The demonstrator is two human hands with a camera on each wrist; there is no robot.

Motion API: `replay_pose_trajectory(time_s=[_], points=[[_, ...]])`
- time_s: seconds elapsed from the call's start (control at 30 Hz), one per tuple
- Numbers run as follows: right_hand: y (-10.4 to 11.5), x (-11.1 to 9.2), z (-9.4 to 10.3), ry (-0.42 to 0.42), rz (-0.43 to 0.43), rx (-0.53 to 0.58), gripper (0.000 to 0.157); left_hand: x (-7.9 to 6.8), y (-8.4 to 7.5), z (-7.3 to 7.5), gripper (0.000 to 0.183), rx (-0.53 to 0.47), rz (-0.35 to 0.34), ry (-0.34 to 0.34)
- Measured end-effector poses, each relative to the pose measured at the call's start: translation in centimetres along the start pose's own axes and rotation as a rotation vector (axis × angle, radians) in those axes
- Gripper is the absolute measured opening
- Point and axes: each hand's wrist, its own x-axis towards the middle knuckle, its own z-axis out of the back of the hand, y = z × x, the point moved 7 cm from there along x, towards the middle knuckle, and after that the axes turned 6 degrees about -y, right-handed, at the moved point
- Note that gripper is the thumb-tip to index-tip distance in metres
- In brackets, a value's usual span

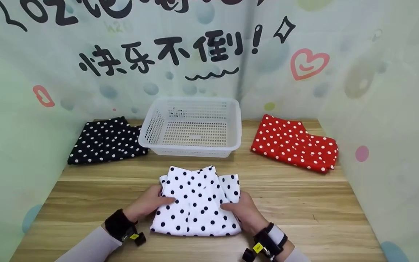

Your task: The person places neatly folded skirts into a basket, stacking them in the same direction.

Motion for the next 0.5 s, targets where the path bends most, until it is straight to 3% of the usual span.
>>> replay_pose_trajectory(time_s=[0.13, 0.27, 0.5], points=[[-0.20, 0.02, 0.00, -0.015, -0.023, 0.011, 0.066, -0.11, 0.16, -0.20, 0.050, -0.015, 0.009, 0.028], [-0.23, -0.06, 0.18, -0.033, -0.037, 0.003, 0.065, -0.15, 0.25, -0.26, 0.048, 0.036, 0.012, 0.027], [0.07, -0.04, 0.40, -0.009, -0.037, 0.000, 0.067, -0.04, 0.19, -0.17, 0.049, 0.069, 0.004, 0.024]])
